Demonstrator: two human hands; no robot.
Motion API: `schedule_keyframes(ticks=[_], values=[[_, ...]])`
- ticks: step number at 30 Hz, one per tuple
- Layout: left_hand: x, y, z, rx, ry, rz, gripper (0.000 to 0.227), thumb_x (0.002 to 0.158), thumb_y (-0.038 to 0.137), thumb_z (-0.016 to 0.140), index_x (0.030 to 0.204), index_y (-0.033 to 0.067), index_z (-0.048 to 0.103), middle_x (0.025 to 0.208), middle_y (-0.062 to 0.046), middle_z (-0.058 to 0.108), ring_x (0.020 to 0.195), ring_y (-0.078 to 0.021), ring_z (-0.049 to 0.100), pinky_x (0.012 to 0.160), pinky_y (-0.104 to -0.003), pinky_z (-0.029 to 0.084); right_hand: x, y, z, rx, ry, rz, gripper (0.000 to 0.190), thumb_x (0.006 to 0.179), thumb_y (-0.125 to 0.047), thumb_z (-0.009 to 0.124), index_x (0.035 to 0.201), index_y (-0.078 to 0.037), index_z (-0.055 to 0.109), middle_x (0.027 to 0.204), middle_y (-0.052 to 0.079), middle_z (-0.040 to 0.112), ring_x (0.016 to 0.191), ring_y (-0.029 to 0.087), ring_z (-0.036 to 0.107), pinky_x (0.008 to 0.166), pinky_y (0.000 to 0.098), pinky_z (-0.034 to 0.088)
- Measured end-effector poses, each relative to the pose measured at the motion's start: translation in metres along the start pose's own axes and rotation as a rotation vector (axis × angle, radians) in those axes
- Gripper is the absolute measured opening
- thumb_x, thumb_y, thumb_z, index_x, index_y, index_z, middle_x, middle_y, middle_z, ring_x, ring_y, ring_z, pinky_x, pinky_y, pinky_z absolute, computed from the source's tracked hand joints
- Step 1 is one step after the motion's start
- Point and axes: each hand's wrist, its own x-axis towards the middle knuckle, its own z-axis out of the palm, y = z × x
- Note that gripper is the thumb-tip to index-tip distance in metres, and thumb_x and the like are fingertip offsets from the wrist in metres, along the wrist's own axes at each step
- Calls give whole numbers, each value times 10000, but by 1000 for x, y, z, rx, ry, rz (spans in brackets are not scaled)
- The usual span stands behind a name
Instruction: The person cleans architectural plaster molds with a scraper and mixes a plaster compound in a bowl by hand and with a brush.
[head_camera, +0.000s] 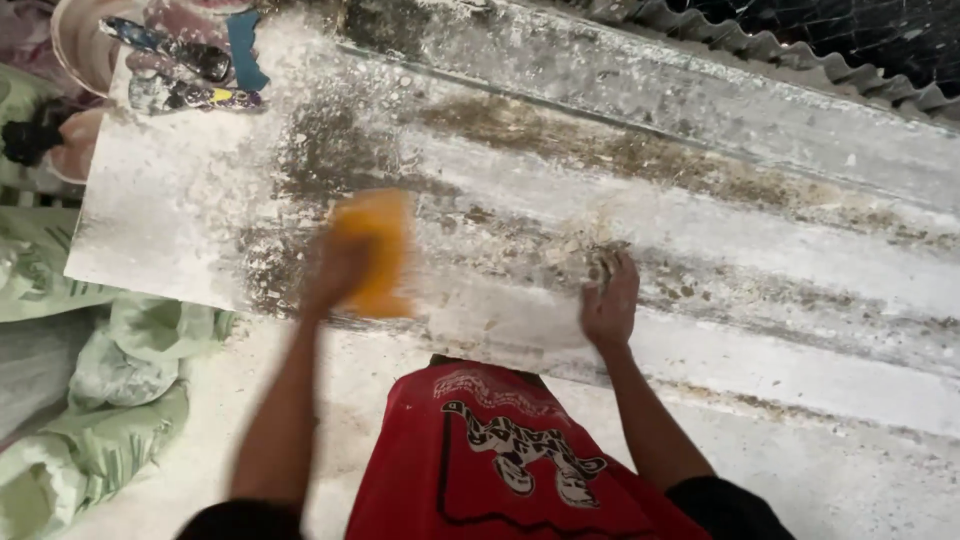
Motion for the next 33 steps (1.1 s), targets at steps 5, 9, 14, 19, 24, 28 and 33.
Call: schedule_keyframes(ticks=[5,9,14,19,24,28,33], values=[[363,209,-64,-1169,-108,-505,283,955,251,493,884,136,743,833,-117,715,829,-293,663,890,-474,449,4,-6,-7,285,10,118,485,1096,-277,384,1441,61,437,1403,297,418,1299,494,468,1130,537,388],[404,130,-205,-1561,-663,-823,692,948,430,509,1604,301,328,1210,-223,714,1085,-433,726,862,-541,610,-35,17,-33,282,-51,280,549,1108,-302,399,1475,101,335,1397,360,399,1330,553,427,1152,596,326],[254,-71,-248,-1818,-300,-1158,366,994,161,660,1329,14,644,1119,-231,708,973,-329,705,893,-475,556,-98,2,-94,176,15,559,521,1119,-255,395,1560,-2,279,1538,253,358,1451,408,370,1200,525,277],[74,-147,-261,-1366,-658,-1413,396,995,412,725,1345,231,691,1037,-159,723,860,-311,711,718,-444,573,-176,-14,-112,-33,139,762,521,1068,-86,469,1539,9,266,1501,276,328,1436,464,342,1219,582,237],[110,66,-195,-1292,-889,-1447,612,1011,560,609,1254,3,674,985,-326,725,912,-454,729,723,-539,595,-234,25,-75,298,306,1410,584,1126,-342,438,1583,-234,90,1621,239,106,1531,443,191,1260,607,167],[275,220,-239,-2116,-299,-1399,391,1022,467,487,1072,89,573,947,-104,621,931,-344,651,786,-408,448,-199,53,-81,809,419,1712,671,1061,-503,518,1530,-225,128,1353,139,389,1223,459,540,1076,691,372],[374,166,-286,-1810,-631,-914,636,977,410,479,1541,136,374,1088,-319,708,1073,-516,679,880,-607,551,-122,21,-160,907,112,1880,840,1039,-428,613,1633,-57,149,1565,398,152,1441,505,351,1099,583,424]])
